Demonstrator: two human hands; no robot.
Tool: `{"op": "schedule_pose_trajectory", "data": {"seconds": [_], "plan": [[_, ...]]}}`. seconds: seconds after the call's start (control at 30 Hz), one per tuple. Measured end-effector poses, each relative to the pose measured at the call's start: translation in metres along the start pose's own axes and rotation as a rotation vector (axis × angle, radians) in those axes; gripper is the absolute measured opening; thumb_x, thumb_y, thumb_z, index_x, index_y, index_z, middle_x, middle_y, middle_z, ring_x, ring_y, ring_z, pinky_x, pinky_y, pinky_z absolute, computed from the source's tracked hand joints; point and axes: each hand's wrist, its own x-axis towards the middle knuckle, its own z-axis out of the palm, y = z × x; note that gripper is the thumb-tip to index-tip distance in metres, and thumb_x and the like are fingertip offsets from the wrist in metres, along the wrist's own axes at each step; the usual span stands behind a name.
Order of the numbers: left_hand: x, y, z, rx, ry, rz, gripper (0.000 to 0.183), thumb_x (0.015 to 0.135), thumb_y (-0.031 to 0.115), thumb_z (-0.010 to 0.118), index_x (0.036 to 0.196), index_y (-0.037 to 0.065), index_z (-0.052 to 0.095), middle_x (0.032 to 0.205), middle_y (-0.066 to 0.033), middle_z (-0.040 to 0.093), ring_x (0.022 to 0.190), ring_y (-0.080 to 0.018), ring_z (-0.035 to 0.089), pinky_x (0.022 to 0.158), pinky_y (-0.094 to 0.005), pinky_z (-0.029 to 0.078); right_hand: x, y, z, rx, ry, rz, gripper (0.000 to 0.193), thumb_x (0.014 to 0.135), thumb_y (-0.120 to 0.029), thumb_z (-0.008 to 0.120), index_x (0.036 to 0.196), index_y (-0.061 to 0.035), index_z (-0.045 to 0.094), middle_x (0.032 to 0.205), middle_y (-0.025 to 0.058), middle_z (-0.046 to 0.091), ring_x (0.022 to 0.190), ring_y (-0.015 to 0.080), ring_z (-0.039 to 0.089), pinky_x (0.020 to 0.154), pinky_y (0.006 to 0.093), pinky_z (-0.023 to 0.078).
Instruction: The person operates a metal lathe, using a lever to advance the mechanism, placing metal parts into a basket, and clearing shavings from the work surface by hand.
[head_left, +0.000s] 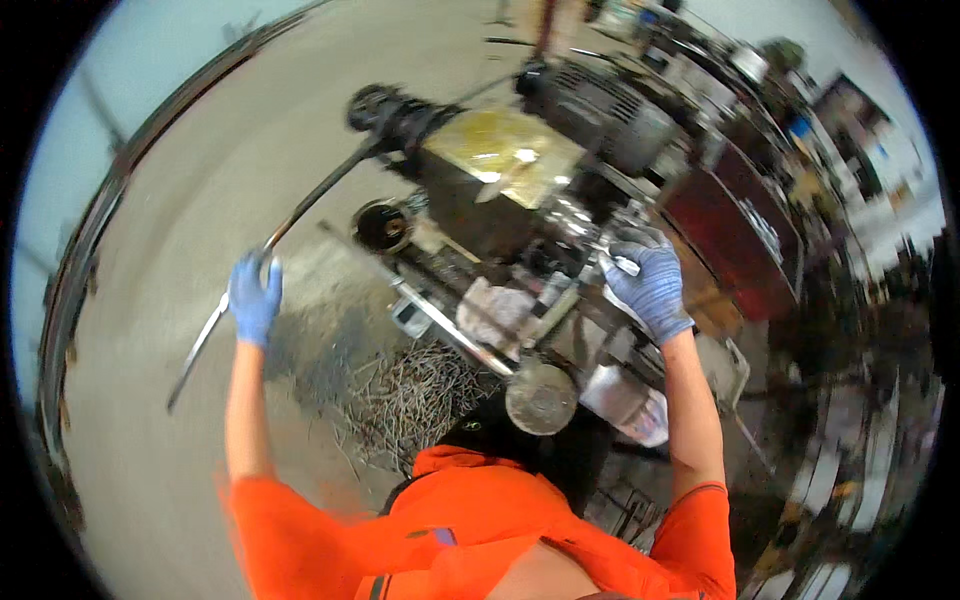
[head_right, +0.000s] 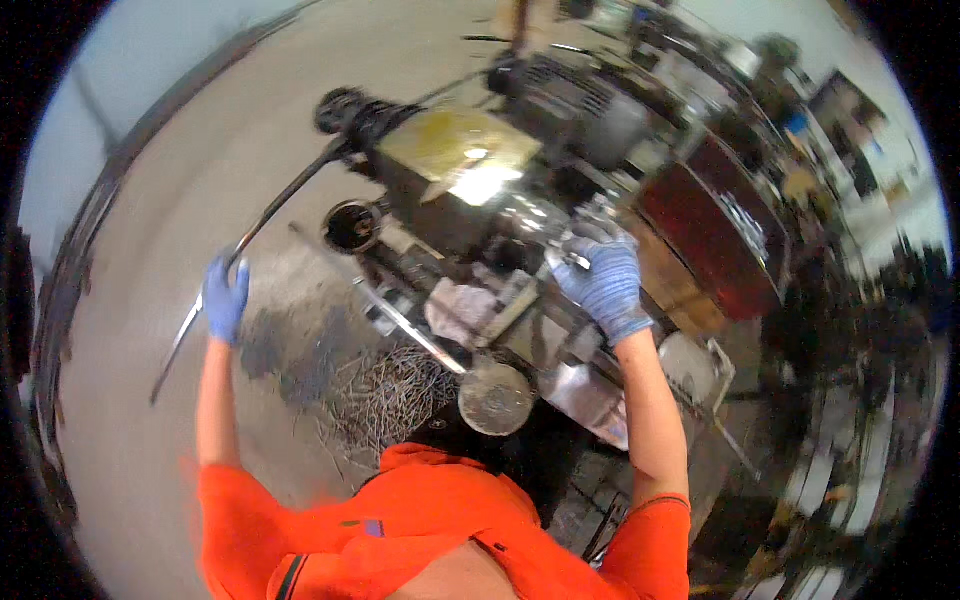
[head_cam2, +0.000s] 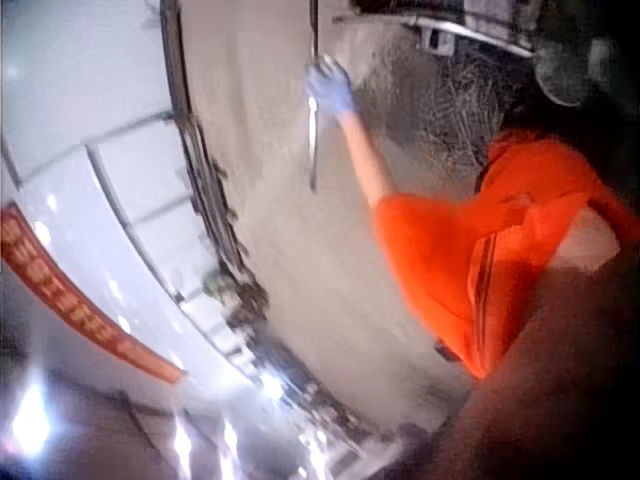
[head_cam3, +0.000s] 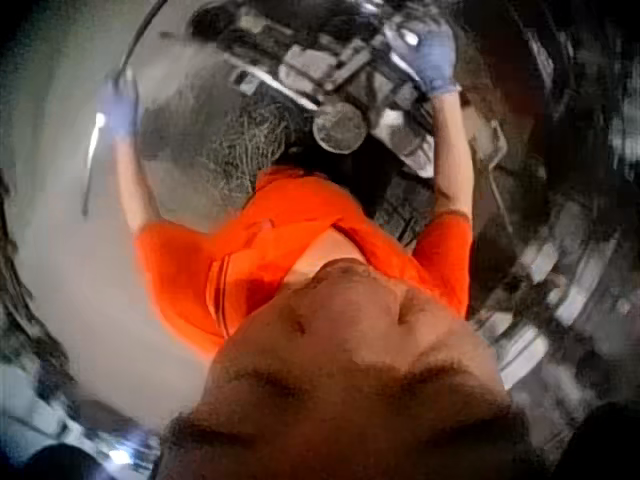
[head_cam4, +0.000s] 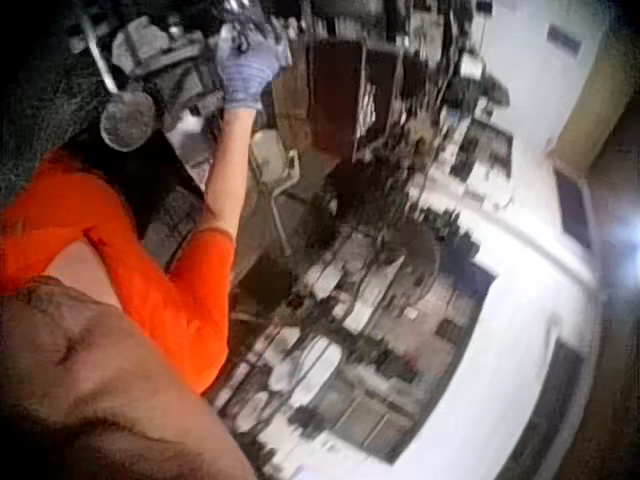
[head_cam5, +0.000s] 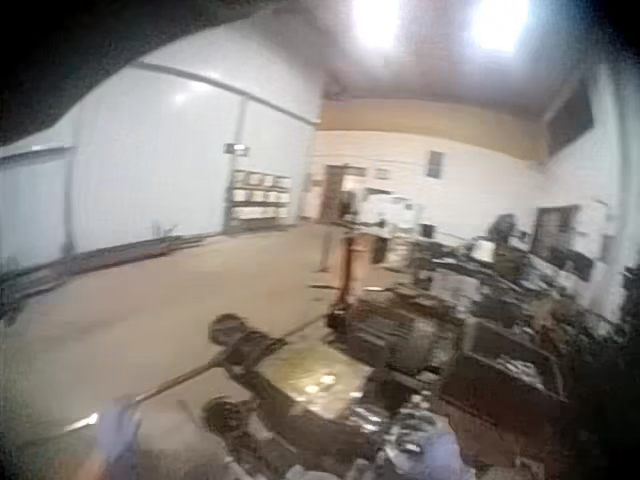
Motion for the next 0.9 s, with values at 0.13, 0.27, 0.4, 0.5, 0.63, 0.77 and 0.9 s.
{"op": "schedule_pose_trajectory", "data": {"seconds": [0.13, 0.27, 0.4, 0.5, 0.63, 0.77, 0.9], "plan": [[-0.105, -0.028, 0.139, -0.144, -0.710, -0.537, 0.028, 0.085, 0.029, 0.058, 0.095, 0.003, 0.064, 0.090, -0.0185, 0.065, 0.076, -0.0287, 0.062, 0.071, -0.0369, 0.047, -0.058, 0.019, -0.044, 0.061, 0.116, 0.154, 0.017, 0.069, -0.024, 0.074, 0.075, -0.0088, 0.069, 0.098, 0.0096, 0.066, 0.101, 0.0306, 0.056, 0.091, 0.0401, 0.042], [-0.149, 0.069, 0.207, -0.089, -0.968, -0.327, 0.048, 0.075, 0.049, 0.063, 0.093, 0.005, 0.066, 0.095, -0.0209, 0.064, 0.091, -0.0375, 0.061, 0.079, -0.0436, 0.049, -0.152, 0.057, -0.082, -0.121, 0.096, 0.352, 0.017, 0.069, -0.022, 0.074, 0.075, -0.0068, 0.069, 0.092, 0.0131, 0.066, 0.092, 0.0311, 0.060, 0.086, 0.0402, 0.044], [-0.109, 0.075, 0.215, 0.285, -1.129, 0.355, 0.030, 0.077, 0.034, 0.058, 0.093, 0.010, 0.067, 0.094, -0.0176, 0.065, 0.089, -0.0329, 0.063, 0.077, -0.0419, 0.050, -0.248, 0.083, -0.111, -0.111, 0.086, 0.722, 0.018, 0.070, -0.020, 0.074, 0.076, -0.0037, 0.069, 0.084, 0.0139, 0.067, 0.081, 0.0276, 0.063, 0.078, 0.0356, 0.048], [-0.104, 0.016, 0.254, -0.173, -1.062, -0.027, 0.029, 0.078, 0.034, 0.055, 0.094, 0.013, 0.067, 0.095, -0.0143, 0.066, 0.088, -0.0310, 0.064, 0.074, -0.0428, 0.050, -0.294, 0.106, -0.121, -0.167, 0.090, 0.765, 0.019, 0.071, -0.019, 0.073, 0.080, -0.0027, 0.070, 0.083, 0.0144, 0.067, 0.077, 0.0271, 0.064, 0.076, 0.0333, 0.048], [-0.102, 0.014, 0.246, 0.288, -1.066, 0.366, 0.031, 0.078, 0.037, 0.054, 0.095, 0.015, 0.067, 0.096, -0.0124, 0.066, 0.087, -0.0306, 0.063, 0.074, -0.0428, 0.050, -0.341, 0.154, -0.139, -0.309, 0.125, 0.846, 0.022, 0.072, -0.019, 0.073, 0.084, -0.0013, 0.069, 0.083, 0.0145, 0.067, 0.077, 0.0277, 0.064, 0.077, 0.0319, 0.048], [-0.058, 0.053, 0.160, 0.200, -1.016, 0.082, 0.033, 0.078, 0.036, 0.058, 0.099, 0.012, 0.067, 0.094, -0.0151, 0.066, 0.086, -0.0332, 0.063, 0.077, -0.0425, 0.049, -0.418, 0.210, -0.165, -0.578, -0.067, 1.023, 0.044, 0.071, -0.030, 0.071, 0.103, -0.0007, 0.063, 0.101, 0.0192, 0.064, 0.097, 0.0312, 0.060, 0.086, 0.0359, 0.046], [-0.066, -0.023, 0.139, -0.126, -0.789, -0.034, 0.033, 0.082, 0.030, 0.059, 0.103, 0.006, 0.065, 0.093, -0.0174, 0.066, 0.081, -0.0318, 0.064, 0.073, -0.0389, 0.050, -0.455, 0.253, -0.169, -0.668, -0.338, 1.204, 0.060, 0.070, -0.040, 0.070, 0.116, -0.0054, 0.057, 0.114, 0.0175, 0.059, 0.108, 0.0344, 0.054, 0.094, 0.0384, 0.042]]}}
